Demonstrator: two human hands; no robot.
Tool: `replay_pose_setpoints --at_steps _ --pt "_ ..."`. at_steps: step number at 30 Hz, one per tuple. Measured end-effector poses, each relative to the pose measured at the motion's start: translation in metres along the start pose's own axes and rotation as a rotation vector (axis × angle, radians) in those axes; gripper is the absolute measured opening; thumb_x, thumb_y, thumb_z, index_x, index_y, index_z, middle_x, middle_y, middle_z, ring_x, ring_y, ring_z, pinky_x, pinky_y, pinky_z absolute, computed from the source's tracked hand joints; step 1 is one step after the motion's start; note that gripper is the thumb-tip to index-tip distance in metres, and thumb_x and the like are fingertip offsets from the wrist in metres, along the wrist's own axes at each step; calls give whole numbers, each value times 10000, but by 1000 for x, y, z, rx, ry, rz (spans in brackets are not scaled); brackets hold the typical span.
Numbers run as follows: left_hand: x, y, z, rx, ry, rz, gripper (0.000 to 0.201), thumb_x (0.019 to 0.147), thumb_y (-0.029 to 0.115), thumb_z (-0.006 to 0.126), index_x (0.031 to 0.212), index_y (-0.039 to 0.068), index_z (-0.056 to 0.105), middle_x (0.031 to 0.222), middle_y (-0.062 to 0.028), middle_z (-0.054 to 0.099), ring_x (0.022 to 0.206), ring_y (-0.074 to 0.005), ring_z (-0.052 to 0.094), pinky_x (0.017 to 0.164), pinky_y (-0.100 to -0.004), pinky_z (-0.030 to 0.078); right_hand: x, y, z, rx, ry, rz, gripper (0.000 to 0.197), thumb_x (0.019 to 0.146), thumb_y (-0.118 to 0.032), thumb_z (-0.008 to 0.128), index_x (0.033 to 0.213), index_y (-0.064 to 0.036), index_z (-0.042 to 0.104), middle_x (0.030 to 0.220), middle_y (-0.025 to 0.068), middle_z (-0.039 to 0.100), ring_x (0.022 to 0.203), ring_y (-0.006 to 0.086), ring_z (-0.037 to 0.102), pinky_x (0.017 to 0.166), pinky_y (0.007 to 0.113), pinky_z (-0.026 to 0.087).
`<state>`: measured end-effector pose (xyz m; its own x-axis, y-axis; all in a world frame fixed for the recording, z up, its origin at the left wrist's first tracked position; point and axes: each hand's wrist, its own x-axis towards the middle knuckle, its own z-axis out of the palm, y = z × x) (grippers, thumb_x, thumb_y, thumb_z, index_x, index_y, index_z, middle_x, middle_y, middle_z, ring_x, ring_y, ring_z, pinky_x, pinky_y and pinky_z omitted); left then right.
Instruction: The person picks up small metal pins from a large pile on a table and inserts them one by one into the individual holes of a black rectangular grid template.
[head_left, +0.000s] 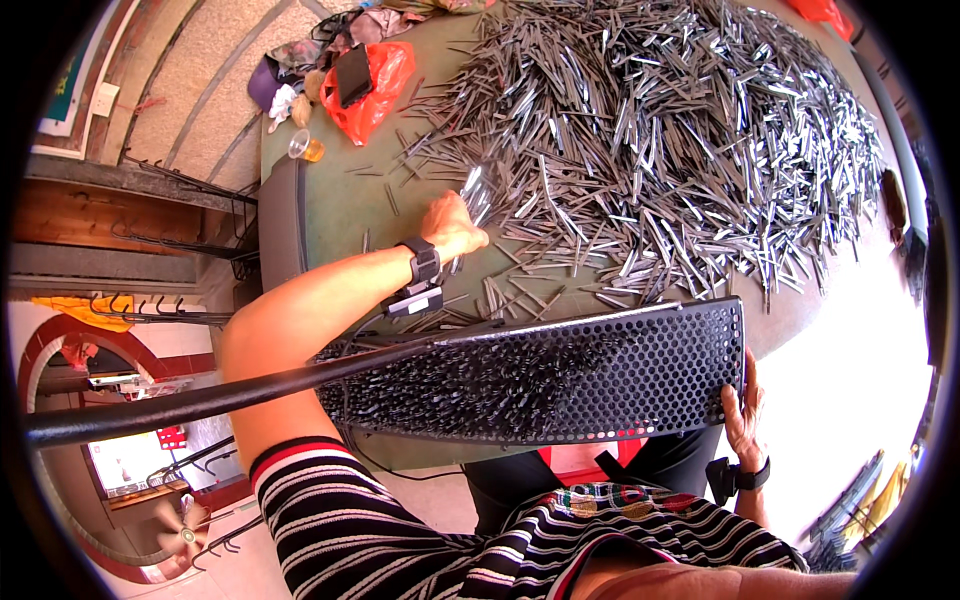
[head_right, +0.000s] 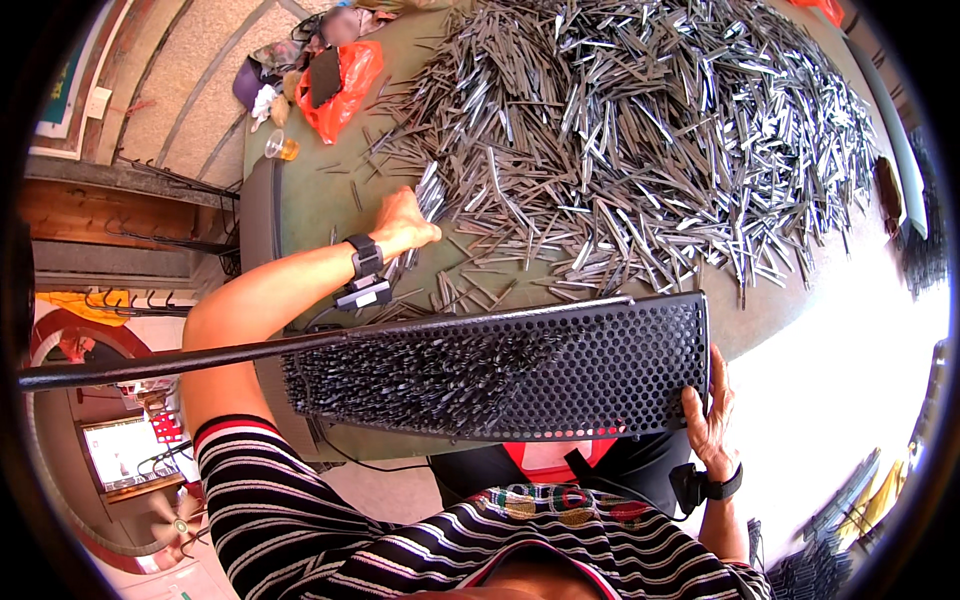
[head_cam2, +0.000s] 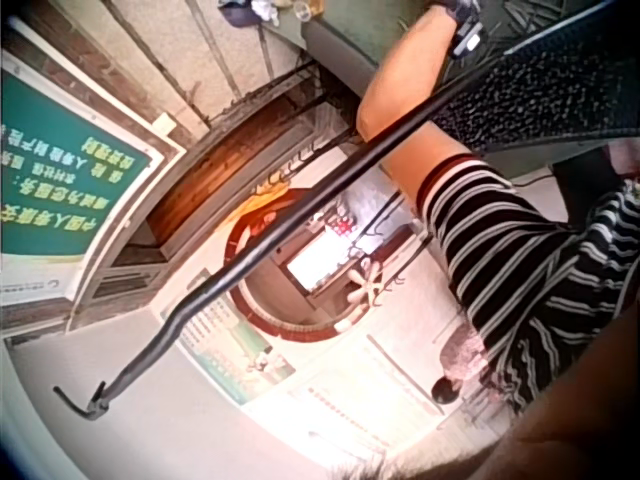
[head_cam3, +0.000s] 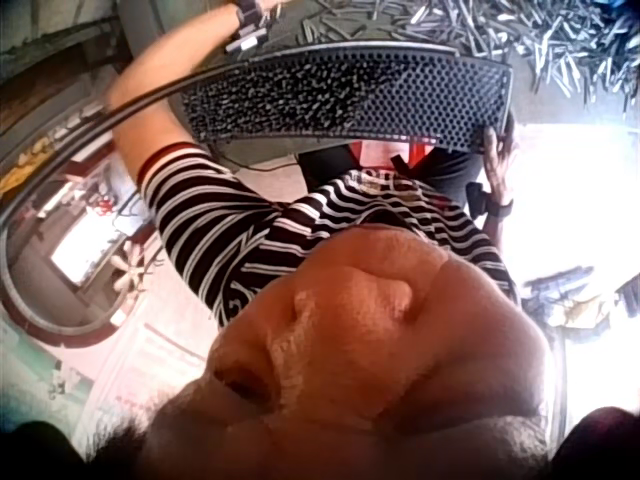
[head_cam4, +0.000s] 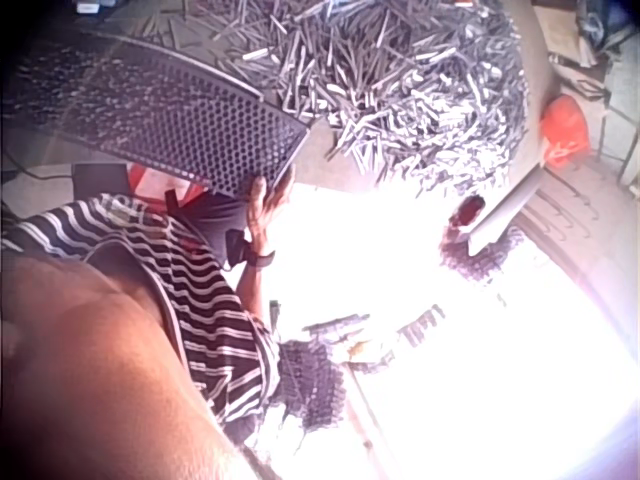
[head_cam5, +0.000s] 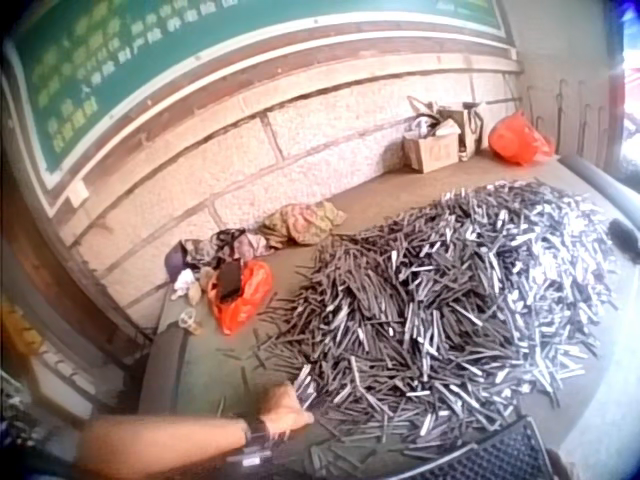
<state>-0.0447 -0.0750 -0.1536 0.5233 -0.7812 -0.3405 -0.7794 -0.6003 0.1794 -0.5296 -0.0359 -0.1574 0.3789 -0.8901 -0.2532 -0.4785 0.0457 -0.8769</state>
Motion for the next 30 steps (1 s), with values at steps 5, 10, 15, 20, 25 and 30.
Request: replay_pose_setpoints --at_steps 5,10,15,20,25,30 --pt "-1 7 -6 -32 -71 10 300 519 150 691 677 -65 555 663 -223 595 671 -312 626 614 -385 489 -1 -1 -1 -10 -4 8 712 844 -422 549 1339 28 306 1264 183 469 1160 264 458 991 377 332" --pt "2 3 1 4 -17 16 234 530 144 653 644 -38 561 654 -213 594 657 -338 617 591 -400 480 -2 1 1 53 -4 20 691 848 -394 551 1340 24 307 1265 180 468 1156 255 463 986 376 338" --pt "6 -1 5 -4 37 104 230 533 139 651 665 -31 572 677 -204 609 656 -351 611 613 -401 480 -1 5 2 39 18 -31 659 851 -357 549 1341 16 313 1248 181 479 1142 248 473 972 374 352" --pt "18 -15 8 -194 -14 116 205 528 106 663 608 -14 517 570 -113 555 538 -232 553 525 -354 432 -1 -4 2 60 5 -24 635 850 -320 545 1344 7 315 1238 183 483 1122 246 487 959 370 367" --pt "30 -24 3 -288 -143 -3 283 497 117 661 487 -9 408 503 -100 459 435 -175 482 419 -362 384 -1 3 4 56 28 -46 618 843 -282 539 1342 11 319 1232 175 487 1110 249 497 948 374 381" --pt "19 -7 -23 -489 -306 -135 201 595 20 652 648 -19 463 554 -93 528 454 -173 537 375 -305 423 -1 2 3 32 27 -24 622 844 -292 545 1343 8 325 1233 162 484 1117 247 489 937 377 390"
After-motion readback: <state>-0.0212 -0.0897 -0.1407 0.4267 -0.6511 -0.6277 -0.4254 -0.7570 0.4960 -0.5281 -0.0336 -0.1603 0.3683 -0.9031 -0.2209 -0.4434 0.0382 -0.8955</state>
